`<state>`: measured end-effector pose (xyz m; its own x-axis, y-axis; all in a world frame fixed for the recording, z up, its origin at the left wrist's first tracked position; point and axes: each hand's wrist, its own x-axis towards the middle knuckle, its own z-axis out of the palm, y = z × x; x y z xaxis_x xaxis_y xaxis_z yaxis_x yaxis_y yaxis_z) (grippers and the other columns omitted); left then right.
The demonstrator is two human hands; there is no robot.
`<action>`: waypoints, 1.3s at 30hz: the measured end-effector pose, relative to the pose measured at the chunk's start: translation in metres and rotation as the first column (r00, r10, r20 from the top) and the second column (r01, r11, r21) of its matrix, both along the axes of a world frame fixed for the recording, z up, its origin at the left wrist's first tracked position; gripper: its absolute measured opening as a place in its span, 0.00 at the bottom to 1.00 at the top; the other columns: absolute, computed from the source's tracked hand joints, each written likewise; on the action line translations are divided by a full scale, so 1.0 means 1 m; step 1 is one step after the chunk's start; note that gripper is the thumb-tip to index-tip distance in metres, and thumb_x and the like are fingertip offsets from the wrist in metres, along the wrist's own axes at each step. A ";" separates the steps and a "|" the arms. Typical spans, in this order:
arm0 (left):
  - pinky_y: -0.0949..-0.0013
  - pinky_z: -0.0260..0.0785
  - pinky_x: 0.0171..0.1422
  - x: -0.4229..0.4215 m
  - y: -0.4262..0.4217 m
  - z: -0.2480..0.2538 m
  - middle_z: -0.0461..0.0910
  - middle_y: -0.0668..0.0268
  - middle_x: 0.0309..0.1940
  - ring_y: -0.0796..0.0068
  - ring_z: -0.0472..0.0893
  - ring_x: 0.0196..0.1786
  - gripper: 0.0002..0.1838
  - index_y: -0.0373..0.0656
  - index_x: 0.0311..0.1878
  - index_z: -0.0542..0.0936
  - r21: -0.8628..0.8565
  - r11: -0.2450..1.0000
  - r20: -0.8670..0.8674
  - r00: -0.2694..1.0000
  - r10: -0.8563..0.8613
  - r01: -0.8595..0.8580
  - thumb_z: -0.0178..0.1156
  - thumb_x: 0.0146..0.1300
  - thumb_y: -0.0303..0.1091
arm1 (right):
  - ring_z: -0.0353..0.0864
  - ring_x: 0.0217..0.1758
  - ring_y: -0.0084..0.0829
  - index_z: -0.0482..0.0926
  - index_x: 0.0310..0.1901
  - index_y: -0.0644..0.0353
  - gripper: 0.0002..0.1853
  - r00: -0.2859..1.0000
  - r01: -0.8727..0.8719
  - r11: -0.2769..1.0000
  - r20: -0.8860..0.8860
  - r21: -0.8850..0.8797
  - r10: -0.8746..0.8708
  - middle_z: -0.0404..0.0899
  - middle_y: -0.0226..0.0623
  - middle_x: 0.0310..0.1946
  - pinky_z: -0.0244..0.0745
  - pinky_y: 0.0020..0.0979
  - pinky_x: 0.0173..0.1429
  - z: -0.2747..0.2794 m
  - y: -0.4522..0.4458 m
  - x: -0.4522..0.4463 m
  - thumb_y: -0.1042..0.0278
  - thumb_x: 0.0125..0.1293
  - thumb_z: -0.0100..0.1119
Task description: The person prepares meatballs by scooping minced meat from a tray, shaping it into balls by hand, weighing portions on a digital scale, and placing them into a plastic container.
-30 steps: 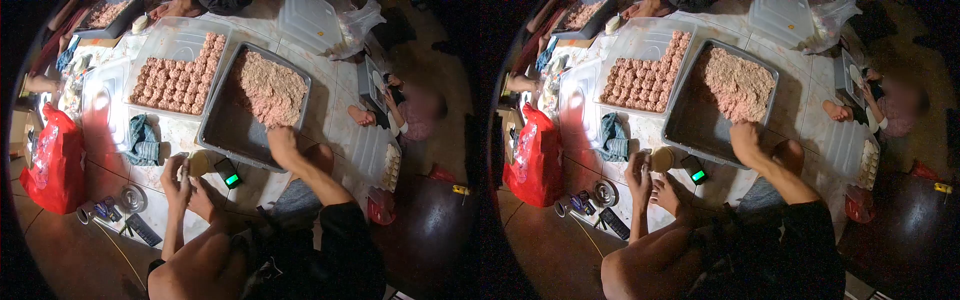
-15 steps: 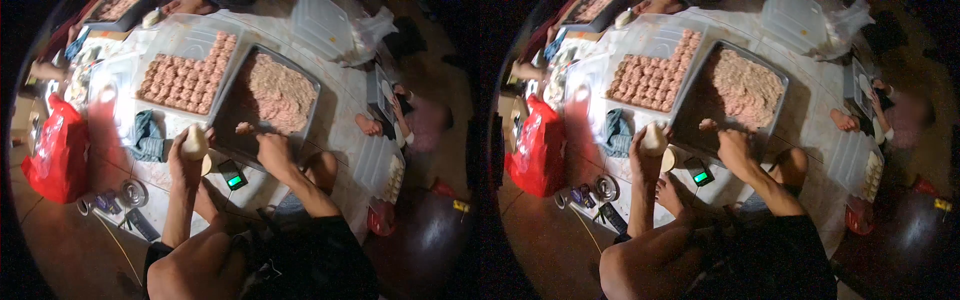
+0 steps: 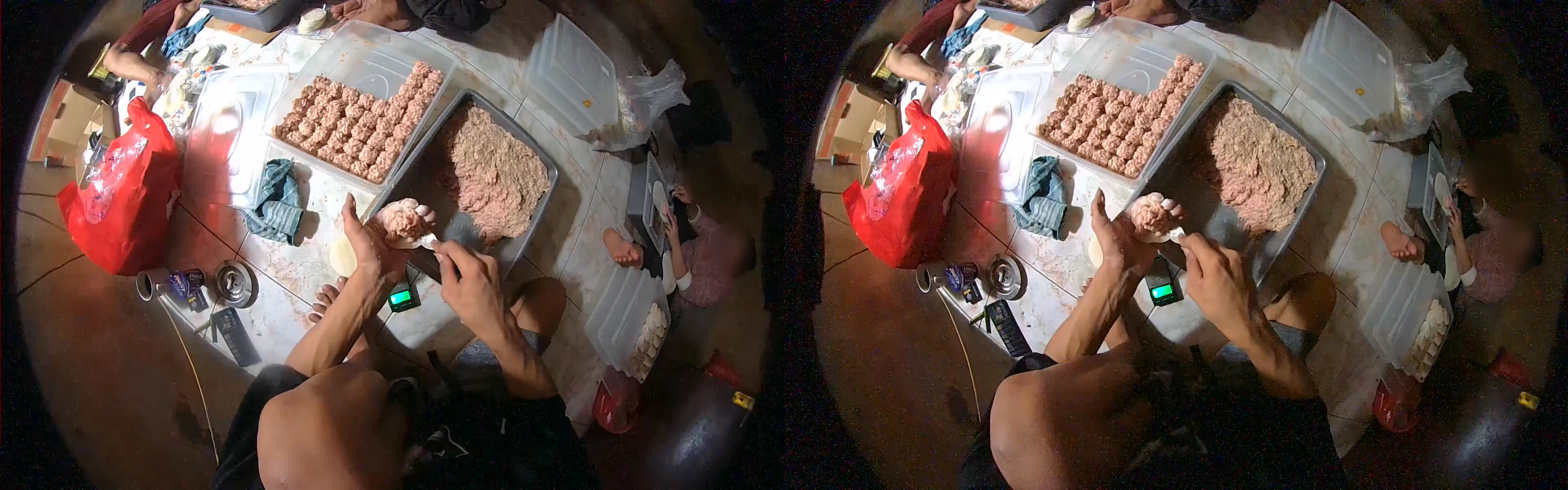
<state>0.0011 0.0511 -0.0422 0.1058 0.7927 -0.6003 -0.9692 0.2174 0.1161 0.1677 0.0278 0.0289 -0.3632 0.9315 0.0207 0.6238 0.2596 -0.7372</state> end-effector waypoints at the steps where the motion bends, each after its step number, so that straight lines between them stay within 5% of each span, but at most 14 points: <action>1: 0.46 0.79 0.62 -0.005 -0.002 -0.010 0.86 0.43 0.47 0.41 0.86 0.49 0.52 0.28 0.55 0.80 0.092 0.996 0.080 0.997 0.000 -0.007 0.40 0.69 0.79 | 0.88 0.46 0.58 0.82 0.50 0.63 0.08 0.998 0.012 1.000 0.064 -0.020 -0.011 0.87 0.55 0.41 0.81 0.49 0.43 0.009 -0.003 0.004 0.78 0.71 0.62; 4: 0.43 0.76 0.67 -0.021 -0.001 -0.016 0.86 0.41 0.48 0.39 0.86 0.54 0.50 0.27 0.56 0.79 0.284 0.956 0.241 0.970 0.008 -0.079 0.40 0.71 0.76 | 0.89 0.43 0.57 0.82 0.49 0.62 0.07 0.958 0.097 0.994 0.275 -0.050 -0.079 0.87 0.54 0.39 0.81 0.48 0.43 0.045 -0.009 0.017 0.77 0.72 0.62; 7: 0.44 0.72 0.72 -0.015 0.001 0.014 0.85 0.42 0.53 0.40 0.84 0.56 0.46 0.28 0.54 0.80 0.046 0.997 -0.044 0.997 0.063 -0.061 0.44 0.72 0.72 | 0.90 0.40 0.54 0.81 0.49 0.61 0.06 0.985 0.168 0.985 0.045 -0.031 -0.167 0.86 0.54 0.35 0.80 0.47 0.40 0.067 -0.009 0.003 0.76 0.73 0.61; 9: 0.48 0.73 0.73 -0.008 -0.003 0.004 0.85 0.42 0.56 0.44 0.85 0.57 0.47 0.28 0.57 0.80 0.291 0.952 0.051 0.992 -0.114 0.094 0.44 0.72 0.72 | 0.90 0.37 0.54 0.79 0.49 0.61 0.05 0.999 0.043 0.999 -0.020 0.018 -0.043 0.85 0.54 0.32 0.79 0.47 0.34 0.029 -0.007 -0.012 0.76 0.75 0.59; 11: 0.46 0.74 0.72 -0.011 -0.005 -0.010 0.86 0.43 0.54 0.45 0.85 0.58 0.47 0.29 0.58 0.81 0.189 0.975 0.018 0.993 -0.118 0.112 0.44 0.72 0.73 | 0.89 0.38 0.56 0.78 0.48 0.62 0.04 0.992 0.009 0.994 0.126 -0.108 0.005 0.85 0.54 0.32 0.79 0.48 0.35 0.014 0.002 -0.011 0.74 0.75 0.59; 14: 0.46 0.76 0.68 -0.014 -0.003 0.022 0.86 0.44 0.53 0.45 0.86 0.54 0.48 0.29 0.58 0.81 -0.109 0.991 -0.115 0.992 0.061 -0.073 0.42 0.72 0.74 | 0.87 0.39 0.59 0.78 0.48 0.63 0.04 0.989 0.120 0.992 0.078 0.030 -0.122 0.85 0.56 0.34 0.78 0.50 0.37 0.034 -0.002 -0.014 0.73 0.76 0.58; 17: 0.45 0.75 0.69 -0.010 -0.008 0.000 0.86 0.43 0.52 0.44 0.86 0.55 0.48 0.28 0.58 0.80 0.178 0.982 -0.064 0.996 -0.059 0.070 0.41 0.72 0.74 | 0.87 0.39 0.59 0.77 0.47 0.64 0.04 0.999 0.002 1.000 0.045 -0.020 -0.001 0.85 0.56 0.36 0.79 0.50 0.38 -0.009 0.001 -0.020 0.74 0.76 0.57; 19: 0.45 0.76 0.70 -0.011 -0.002 -0.005 0.85 0.42 0.52 0.43 0.86 0.55 0.49 0.27 0.59 0.79 0.044 0.995 -0.127 0.987 0.095 -0.090 0.41 0.73 0.75 | 0.86 0.40 0.60 0.76 0.46 0.64 0.04 1.000 0.015 0.999 0.023 -0.036 -0.014 0.84 0.56 0.35 0.78 0.50 0.38 0.013 0.008 -0.021 0.74 0.75 0.57; 27: 0.50 0.75 0.71 -0.014 -0.004 0.006 0.84 0.43 0.58 0.45 0.84 0.60 0.45 0.27 0.65 0.77 0.149 0.988 -0.195 0.978 0.073 -0.044 0.40 0.76 0.67 | 0.85 0.41 0.61 0.76 0.45 0.64 0.04 0.994 0.056 0.993 0.096 -0.104 -0.046 0.84 0.55 0.35 0.76 0.53 0.39 0.019 -0.008 -0.027 0.73 0.75 0.58; 29: 0.48 0.75 0.71 -0.010 -0.002 -0.007 0.85 0.43 0.53 0.46 0.85 0.59 0.40 0.29 0.64 0.77 0.199 0.979 -0.014 0.999 -0.029 0.031 0.45 0.75 0.63 | 0.84 0.37 0.61 0.75 0.46 0.63 0.04 0.996 -0.001 0.999 0.085 -0.052 0.005 0.84 0.54 0.33 0.76 0.53 0.38 -0.003 -0.003 -0.032 0.73 0.75 0.58; 31: 0.46 0.75 0.71 -0.013 0.002 0.015 0.86 0.46 0.50 0.46 0.86 0.58 0.35 0.30 0.57 0.80 -0.124 0.984 -0.167 0.980 0.108 -0.130 0.48 0.75 0.60 | 0.85 0.39 0.61 0.76 0.48 0.63 0.05 0.989 0.057 0.998 0.134 -0.012 -0.055 0.84 0.57 0.34 0.76 0.54 0.40 -0.003 0.007 -0.016 0.73 0.74 0.58; 33: 0.43 0.78 0.69 -0.052 0.000 -0.005 0.87 0.47 0.47 0.46 0.86 0.59 0.32 0.33 0.53 0.81 0.151 0.974 -0.312 0.927 0.209 -0.168 0.51 0.74 0.59 | 0.85 0.40 0.62 0.77 0.48 0.63 0.05 0.947 0.218 0.974 0.230 0.055 -0.225 0.84 0.58 0.35 0.76 0.55 0.41 0.002 0.019 0.008 0.75 0.73 0.58; 35: 0.42 0.80 0.65 -0.057 -0.001 0.005 0.87 0.49 0.50 0.49 0.87 0.58 0.35 0.32 0.59 0.78 0.084 0.986 -0.480 0.862 0.164 -0.141 0.50 0.75 0.61 | 0.85 0.41 0.62 0.78 0.47 0.62 0.05 0.919 0.149 0.977 0.343 0.152 -0.193 0.85 0.57 0.35 0.75 0.57 0.43 -0.059 0.039 0.039 0.76 0.71 0.57; 39: 0.40 0.81 0.63 -0.046 0.002 0.005 0.85 0.46 0.54 0.45 0.87 0.58 0.30 0.36 0.60 0.76 0.123 0.992 -0.296 0.955 0.005 0.032 0.50 0.77 0.58 | 0.86 0.41 0.61 0.79 0.41 0.62 0.03 0.831 0.165 0.976 0.513 0.143 -0.216 0.85 0.54 0.33 0.76 0.56 0.44 -0.135 0.094 0.026 0.76 0.68 0.58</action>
